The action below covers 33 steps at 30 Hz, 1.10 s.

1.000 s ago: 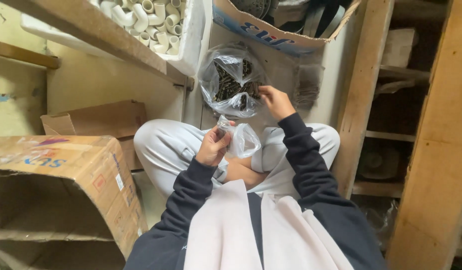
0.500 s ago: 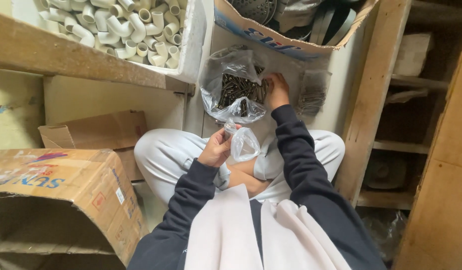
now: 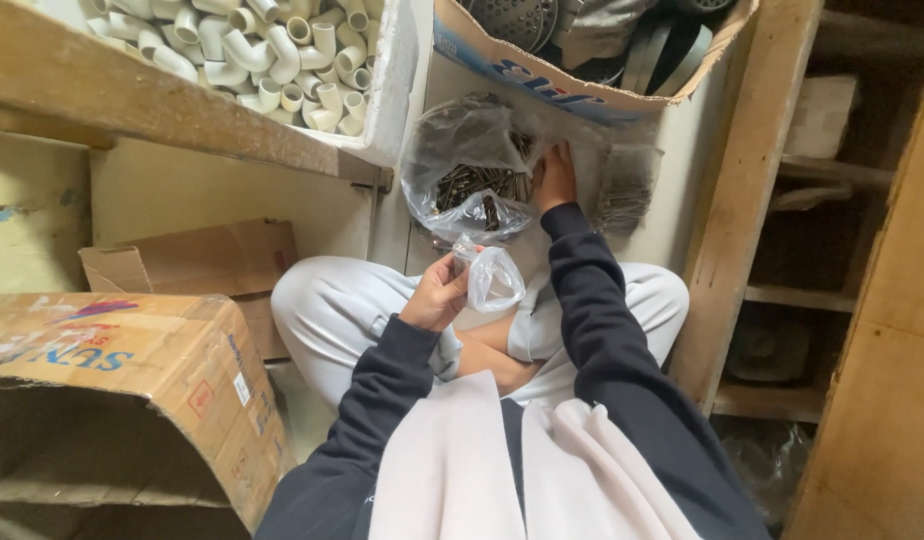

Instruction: The person sits on the floor and repeatedly picks individual screws from a large plastic bag, placing them into a smaller clear plastic bag held in the other hand. The person continues this sorting process throughout the clip.

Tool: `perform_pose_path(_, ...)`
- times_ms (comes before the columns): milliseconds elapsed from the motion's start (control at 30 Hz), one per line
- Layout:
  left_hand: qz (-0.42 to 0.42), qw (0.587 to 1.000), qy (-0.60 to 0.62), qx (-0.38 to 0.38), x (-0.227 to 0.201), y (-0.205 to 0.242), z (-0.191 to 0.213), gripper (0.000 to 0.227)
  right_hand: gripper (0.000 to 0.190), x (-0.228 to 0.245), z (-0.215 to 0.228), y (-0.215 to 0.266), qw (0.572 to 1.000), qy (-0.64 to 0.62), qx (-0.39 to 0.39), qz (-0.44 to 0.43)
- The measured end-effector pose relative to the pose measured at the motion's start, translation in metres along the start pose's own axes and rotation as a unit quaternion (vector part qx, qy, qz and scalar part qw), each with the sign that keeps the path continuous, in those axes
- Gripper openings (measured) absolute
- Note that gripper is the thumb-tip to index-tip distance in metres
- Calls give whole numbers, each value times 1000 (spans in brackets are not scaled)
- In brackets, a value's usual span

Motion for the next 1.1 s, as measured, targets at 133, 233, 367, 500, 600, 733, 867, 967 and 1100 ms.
perform_pose_path(133, -3, 1000, 2, -6, 11, -4, 11, 47, 35, 11, 9, -3, 999, 27, 19, -33)
perform_pose_path(233, -14, 1000, -1, -8, 8, -3, 8, 46, 44, 2, 3, -4, 997, 11, 51, -62)
perform_pose_path(367, -12, 1000, 4, -4, 11, -5, 12, 47, 20, 25, 17, 7, 991, -15, 58, -117)
perform_pose_path(500, -11, 1000, 2, 5, 12, -7, 12, 45, 44, 41, 40, 13, 919, -213, 20, -330)
perform_pose_path(600, -13, 1000, 5, 0, 8, -4, 8, 44, 19, 13, 20, -1, 991, 40, 52, -120)
perform_pose_path(733, 0, 1000, -2, 1, 11, -6, 13, 45, 35, 57, 29, 15, 993, 53, 78, -77)
perform_pose_path(867, -1, 1000, -6, 5, 15, -6, 16, 40, 45, 62, 27, 21, 985, 85, 111, -106)
perform_pose_path(967, 1, 1000, -5, 2, 24, -10, 25, 39, 50, 53, 20, 18, 980, 105, 122, -114)
perform_pose_path(1100, 3, 1000, -6, 3, 15, -9, 15, 37, 34, 6, -4, 15, 993, 42, 87, -62)
Point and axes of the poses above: each hand's wrist, its own y-axis away from the middle knuckle, its own z-axis out of the back of the hand, x = y × z, the point moved 5 cm from there along -y, towards the middle knuckle, and after that the axes turned 8 degrees about -y, right-handed, at the moved point
